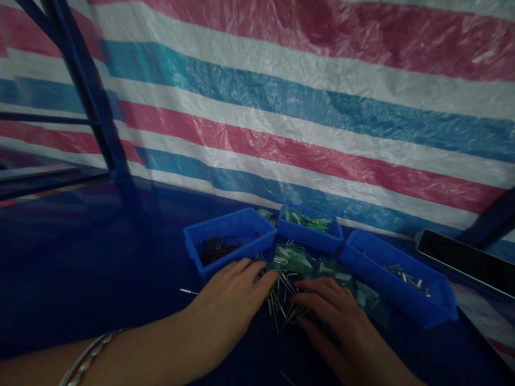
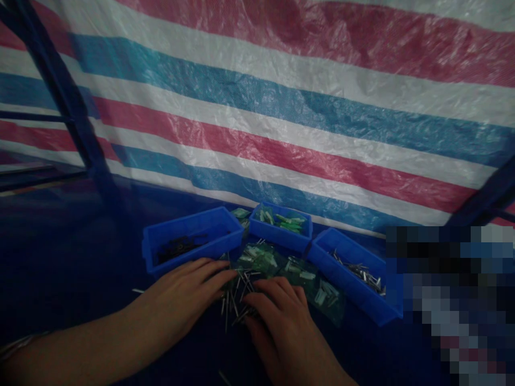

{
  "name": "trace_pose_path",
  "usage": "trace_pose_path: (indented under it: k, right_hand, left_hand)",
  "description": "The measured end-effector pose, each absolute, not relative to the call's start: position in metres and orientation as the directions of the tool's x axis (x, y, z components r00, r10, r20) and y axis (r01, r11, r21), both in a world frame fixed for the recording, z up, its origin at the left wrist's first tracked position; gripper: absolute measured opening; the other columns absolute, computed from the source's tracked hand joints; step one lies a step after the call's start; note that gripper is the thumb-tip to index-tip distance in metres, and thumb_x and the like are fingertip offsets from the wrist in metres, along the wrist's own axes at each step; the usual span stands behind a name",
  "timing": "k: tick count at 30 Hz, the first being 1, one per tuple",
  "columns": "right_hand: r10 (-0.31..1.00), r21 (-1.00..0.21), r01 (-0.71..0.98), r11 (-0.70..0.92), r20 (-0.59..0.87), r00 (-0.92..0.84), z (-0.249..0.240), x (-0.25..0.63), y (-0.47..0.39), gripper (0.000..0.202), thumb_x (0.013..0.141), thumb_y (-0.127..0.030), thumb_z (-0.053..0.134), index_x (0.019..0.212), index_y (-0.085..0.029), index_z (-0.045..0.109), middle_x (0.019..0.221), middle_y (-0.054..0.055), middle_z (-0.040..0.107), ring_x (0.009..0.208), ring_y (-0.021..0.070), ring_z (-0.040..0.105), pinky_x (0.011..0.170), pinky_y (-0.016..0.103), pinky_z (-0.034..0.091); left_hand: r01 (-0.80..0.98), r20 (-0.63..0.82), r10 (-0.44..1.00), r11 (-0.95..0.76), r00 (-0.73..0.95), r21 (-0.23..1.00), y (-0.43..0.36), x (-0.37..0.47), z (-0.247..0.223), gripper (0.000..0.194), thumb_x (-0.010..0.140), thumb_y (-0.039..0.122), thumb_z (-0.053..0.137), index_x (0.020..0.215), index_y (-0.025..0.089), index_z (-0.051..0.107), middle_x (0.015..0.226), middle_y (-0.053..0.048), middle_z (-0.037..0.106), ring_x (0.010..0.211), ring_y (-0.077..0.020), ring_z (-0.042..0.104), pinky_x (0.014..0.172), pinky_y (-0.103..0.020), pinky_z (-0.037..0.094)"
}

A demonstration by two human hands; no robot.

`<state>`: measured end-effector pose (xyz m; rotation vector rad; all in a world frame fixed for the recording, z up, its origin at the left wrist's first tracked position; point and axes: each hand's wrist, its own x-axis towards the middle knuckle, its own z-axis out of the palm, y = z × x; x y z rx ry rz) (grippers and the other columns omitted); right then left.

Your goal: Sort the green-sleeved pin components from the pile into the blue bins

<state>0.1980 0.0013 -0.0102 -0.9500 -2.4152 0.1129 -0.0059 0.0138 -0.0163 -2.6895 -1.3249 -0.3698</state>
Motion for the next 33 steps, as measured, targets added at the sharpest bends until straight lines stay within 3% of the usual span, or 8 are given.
trace_pose_path:
  k: [9, 16, 22, 25, 29, 33]
  right_hand:
    - [0.627, -0.291, 0.564, 0.773, 0.492, -0.604, -0.01, 0.202, 0.0, 0.026, 0.077, -0.002, 0.056, 0.095, -0.02, 0.064, 0.094, 0.007, 0.067, 0.086, 0.0225, 0.062, 0.07, 0.04, 0.054]
    - [0.637, -0.315, 0.558, 0.768, 0.462, -0.617, -0.012, 0.201, -0.001, 0.026, 0.079, -0.003, 0.054, 0.096, -0.02, 0.063, 0.095, 0.007, 0.065, 0.087, 0.0227, 0.06, 0.069, 0.04, 0.053]
    - [0.644, -0.321, 0.562, 0.763, 0.458, -0.613, -0.013, 0.201, -0.002, 0.026, 0.078, -0.001, 0.054, 0.094, -0.019, 0.063, 0.092, 0.007, 0.065, 0.084, 0.0222, 0.059, 0.069, 0.04, 0.053]
    - [0.649, -0.33, 0.56, 0.759, 0.437, -0.622, -0.013, 0.202, -0.002, 0.025, 0.079, -0.002, 0.053, 0.093, -0.019, 0.063, 0.092, 0.006, 0.065, 0.084, 0.022, 0.059, 0.07, 0.04, 0.053]
    - [0.659, -0.329, 0.572, 0.751, 0.427, -0.62, -0.01, 0.201, -0.002, 0.025, 0.08, -0.002, 0.052, 0.093, -0.02, 0.063, 0.092, 0.006, 0.065, 0.084, 0.0211, 0.06, 0.07, 0.038, 0.053]
    - [0.653, -0.31, 0.579, 0.754, 0.451, -0.608, -0.007, 0.2, -0.002, 0.024, 0.08, -0.003, 0.051, 0.091, -0.021, 0.063, 0.092, 0.006, 0.066, 0.084, 0.0209, 0.061, 0.069, 0.036, 0.054]
  left_hand:
    - [0.789, 0.241, 0.774, -0.613, 0.585, 0.052, 0.019, -0.011, -0.01, 0.025, 0.088, 0.004, 0.049, 0.108, 0.017, 0.057, 0.096, -0.005, 0.063, 0.088, -0.0213, 0.06, 0.081, -0.034, 0.047]
    - [0.806, 0.209, 0.795, -0.59, 0.569, 0.051, 0.012, -0.005, 0.0, 0.021, 0.088, 0.019, 0.057, 0.108, 0.013, 0.058, 0.096, -0.009, 0.064, 0.09, -0.0268, 0.06, 0.08, -0.041, 0.049]
    - [0.791, 0.186, 0.788, -0.607, 0.586, 0.076, 0.008, -0.006, 0.003, 0.016, 0.086, 0.014, 0.052, 0.1, 0.013, 0.057, 0.102, -0.011, 0.063, 0.093, -0.0269, 0.061, 0.084, -0.042, 0.049]
    - [0.816, 0.158, 0.818, -0.57, 0.553, 0.098, 0.007, -0.004, 0.002, 0.029, 0.081, 0.007, 0.048, 0.109, 0.013, 0.055, 0.105, -0.011, 0.063, 0.095, -0.0255, 0.061, 0.084, -0.039, 0.05]
    - [0.848, 0.128, 0.84, -0.531, 0.527, -0.004, 0.006, -0.004, -0.003, 0.058, 0.071, -0.003, 0.046, 0.127, 0.01, 0.045, 0.112, -0.014, 0.062, 0.098, -0.0269, 0.062, 0.082, -0.037, 0.051]
    - [0.832, 0.273, 0.791, -0.548, 0.547, -0.08, 0.008, -0.01, -0.009, 0.06, 0.069, -0.005, 0.039, 0.127, 0.009, 0.045, 0.111, -0.015, 0.063, 0.092, -0.0259, 0.065, 0.078, -0.035, 0.053]
